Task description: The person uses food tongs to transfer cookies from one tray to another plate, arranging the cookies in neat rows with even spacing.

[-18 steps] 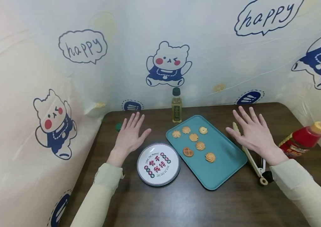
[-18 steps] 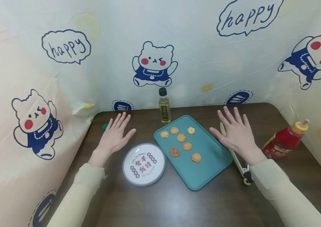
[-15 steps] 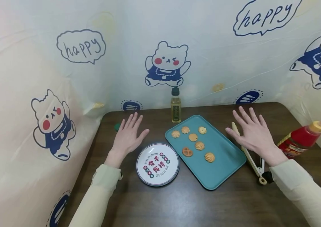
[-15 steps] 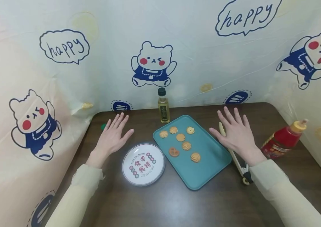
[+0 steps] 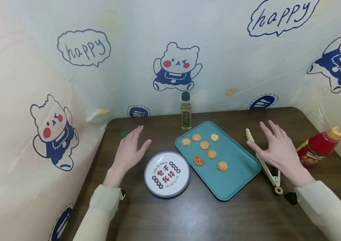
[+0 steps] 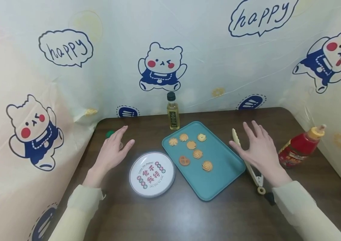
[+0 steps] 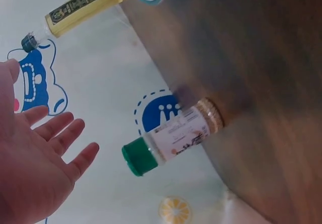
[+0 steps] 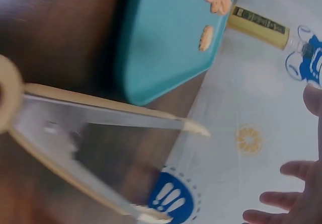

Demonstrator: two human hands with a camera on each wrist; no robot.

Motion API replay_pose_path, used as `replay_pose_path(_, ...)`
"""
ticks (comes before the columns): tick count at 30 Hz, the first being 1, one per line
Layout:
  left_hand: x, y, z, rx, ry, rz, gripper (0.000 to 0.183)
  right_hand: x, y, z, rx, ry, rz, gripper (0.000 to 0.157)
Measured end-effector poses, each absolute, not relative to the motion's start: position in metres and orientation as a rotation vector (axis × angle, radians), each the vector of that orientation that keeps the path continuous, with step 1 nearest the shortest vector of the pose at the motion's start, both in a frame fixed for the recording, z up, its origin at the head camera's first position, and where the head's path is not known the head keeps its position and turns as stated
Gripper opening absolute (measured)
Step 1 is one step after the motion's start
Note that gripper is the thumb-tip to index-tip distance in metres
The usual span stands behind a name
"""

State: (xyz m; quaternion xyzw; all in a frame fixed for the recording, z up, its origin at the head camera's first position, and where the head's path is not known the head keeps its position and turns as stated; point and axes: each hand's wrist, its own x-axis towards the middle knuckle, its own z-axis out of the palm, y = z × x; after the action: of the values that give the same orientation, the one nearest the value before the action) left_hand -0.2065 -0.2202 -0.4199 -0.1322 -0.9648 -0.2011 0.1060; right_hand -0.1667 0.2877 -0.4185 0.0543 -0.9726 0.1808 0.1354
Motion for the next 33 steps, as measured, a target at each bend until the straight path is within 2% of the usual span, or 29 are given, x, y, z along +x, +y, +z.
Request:
replay_pose_path(5,-0.198,-0.221,-0.424,-0.284,-2.841,-0.795,0.07,-0.158,0.297,-0.431,0.028,-2.787,0.556,0.096)
replay_pose_path(13,-0.188,-0.223,-0.431,-0.069,-2.869,-1.17,0.047,-0.149,0.307,-0.452,-0.17,-2.808,0.611,0.105)
replay_pose_path(21,-0.187,-0.227,-0.447,0.169,-2.963,-1.306,0.046,-0.139,0.309,-0.47,-0.314,-2.864,0.667,0.112)
replay_pose_path(29,-0.184,-0.225,-0.46,0.198,-3.062,-1.384,0.044,-0.134,0.306,-0.482,-0.34,-2.847,0.691,0.109)
replay_pose_path(33,-0.183,-0.222,-0.464,0.207,-3.086,-1.417,0.041,-0.133,0.308,-0.485,-0.377,-2.89,0.707,0.112)
